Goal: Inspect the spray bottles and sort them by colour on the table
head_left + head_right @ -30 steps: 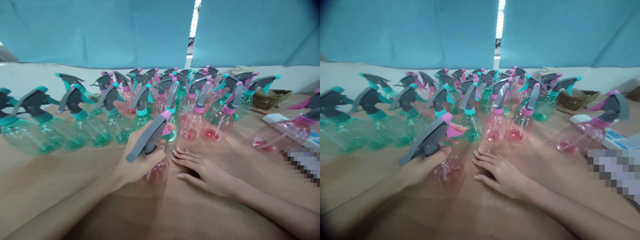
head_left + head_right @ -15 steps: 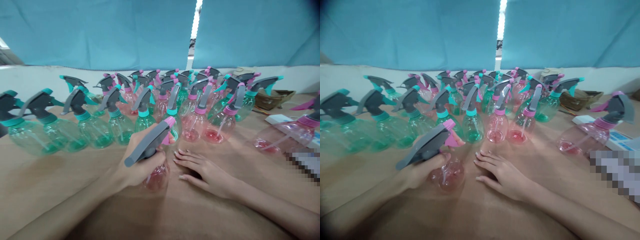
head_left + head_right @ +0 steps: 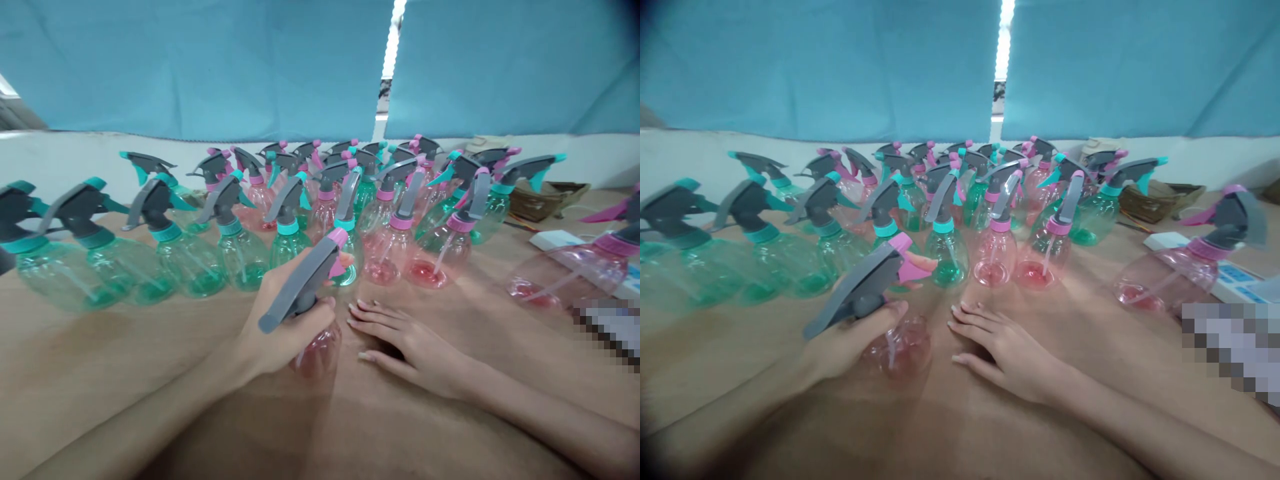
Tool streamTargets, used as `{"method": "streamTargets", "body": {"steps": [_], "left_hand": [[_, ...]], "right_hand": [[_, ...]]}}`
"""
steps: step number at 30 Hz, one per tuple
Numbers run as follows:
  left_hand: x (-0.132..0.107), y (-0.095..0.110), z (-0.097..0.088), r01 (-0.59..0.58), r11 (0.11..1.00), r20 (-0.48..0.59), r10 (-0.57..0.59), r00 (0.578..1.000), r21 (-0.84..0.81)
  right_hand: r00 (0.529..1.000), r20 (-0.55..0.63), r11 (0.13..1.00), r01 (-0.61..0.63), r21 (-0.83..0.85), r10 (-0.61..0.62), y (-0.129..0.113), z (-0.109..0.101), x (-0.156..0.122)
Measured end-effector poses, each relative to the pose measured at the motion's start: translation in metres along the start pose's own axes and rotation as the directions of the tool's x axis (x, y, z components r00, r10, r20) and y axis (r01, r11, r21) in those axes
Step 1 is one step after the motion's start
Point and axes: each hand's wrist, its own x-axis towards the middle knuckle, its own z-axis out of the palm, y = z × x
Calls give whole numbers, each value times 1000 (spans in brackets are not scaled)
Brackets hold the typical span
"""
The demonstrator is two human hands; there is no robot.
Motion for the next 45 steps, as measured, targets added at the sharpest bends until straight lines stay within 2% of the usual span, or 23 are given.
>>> {"method": "streamTargets", "body": {"steps": [4,12,22,36,42,45], "left_hand": [[0,-2,4,-3,998,4,3,1000,-68],[-1,0,4,-3,1000,-21,2,1000,-29],[0,1,2,5,1000,-1,-5,1000,18],[0,2,3,8,995,33,-5,999,-104],[-1,3,2,43,995,54,-39,998,-90],[0,3,2,17,995,60,-12,998,-98]], "right_hand": [[1000,-6,1000,4,-1,-4,0,0,0],[999,-32,999,14,29,-13,-1,0,0],[999,-25,999,22,38,-21,0,0,0],[999,-29,999,18,30,-17,-1,0,0],[999,-35,999,15,35,-14,-2,0,0],[999,-44,999,21,49,-19,-2,0,0]]}}
